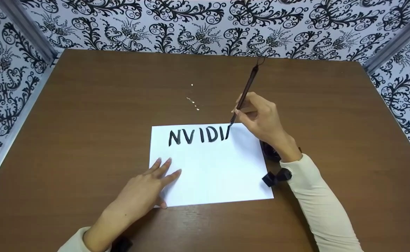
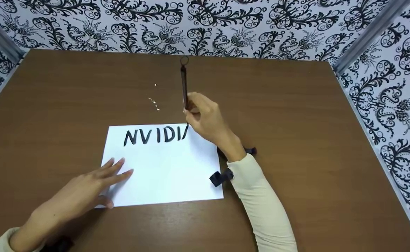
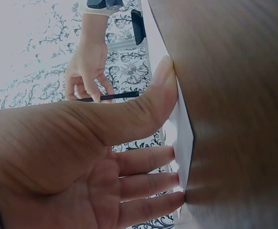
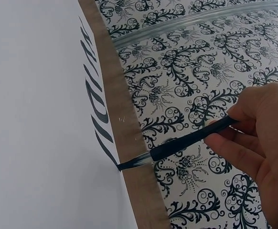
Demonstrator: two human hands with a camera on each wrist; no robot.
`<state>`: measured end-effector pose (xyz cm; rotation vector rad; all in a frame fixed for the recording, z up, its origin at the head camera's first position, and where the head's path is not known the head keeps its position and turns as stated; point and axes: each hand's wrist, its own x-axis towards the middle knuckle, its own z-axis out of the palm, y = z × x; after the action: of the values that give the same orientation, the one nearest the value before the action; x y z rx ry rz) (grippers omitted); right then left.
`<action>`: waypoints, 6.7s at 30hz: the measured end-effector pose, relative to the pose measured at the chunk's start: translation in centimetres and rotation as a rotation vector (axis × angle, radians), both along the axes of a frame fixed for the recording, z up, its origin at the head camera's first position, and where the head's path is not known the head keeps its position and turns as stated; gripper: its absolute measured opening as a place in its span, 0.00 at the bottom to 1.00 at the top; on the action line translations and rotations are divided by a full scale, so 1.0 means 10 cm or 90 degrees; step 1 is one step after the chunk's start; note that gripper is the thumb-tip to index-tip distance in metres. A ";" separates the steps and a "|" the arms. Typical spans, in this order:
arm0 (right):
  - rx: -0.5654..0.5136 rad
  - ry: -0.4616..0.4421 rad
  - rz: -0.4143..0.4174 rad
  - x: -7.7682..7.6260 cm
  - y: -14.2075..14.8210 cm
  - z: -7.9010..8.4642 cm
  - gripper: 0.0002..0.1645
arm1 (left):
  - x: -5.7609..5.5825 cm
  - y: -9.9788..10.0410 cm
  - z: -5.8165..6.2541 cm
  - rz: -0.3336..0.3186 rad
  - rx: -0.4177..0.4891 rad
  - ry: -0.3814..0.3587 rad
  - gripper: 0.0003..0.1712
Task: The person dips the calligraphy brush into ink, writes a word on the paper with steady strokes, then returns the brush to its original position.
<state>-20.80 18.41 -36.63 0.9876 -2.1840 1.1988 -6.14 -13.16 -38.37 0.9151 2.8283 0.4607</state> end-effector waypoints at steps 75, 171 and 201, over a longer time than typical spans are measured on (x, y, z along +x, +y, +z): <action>-0.001 -0.092 -0.004 0.03 0.04 0.09 0.11 | -0.01 -0.01 -0.02 -0.007 0.015 -0.001 0.48; -0.060 -0.173 -0.172 0.61 0.85 1.01 0.34 | -0.01 0.00 -0.01 -0.010 0.007 0.013 0.48; 0.206 -0.694 -0.213 0.19 1.33 0.28 0.40 | -0.01 0.00 -0.03 -0.014 0.005 0.015 0.48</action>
<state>-18.94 31.71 -33.87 -0.0585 -3.2596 1.4102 -6.24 -13.21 -38.72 0.9590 2.8367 0.4616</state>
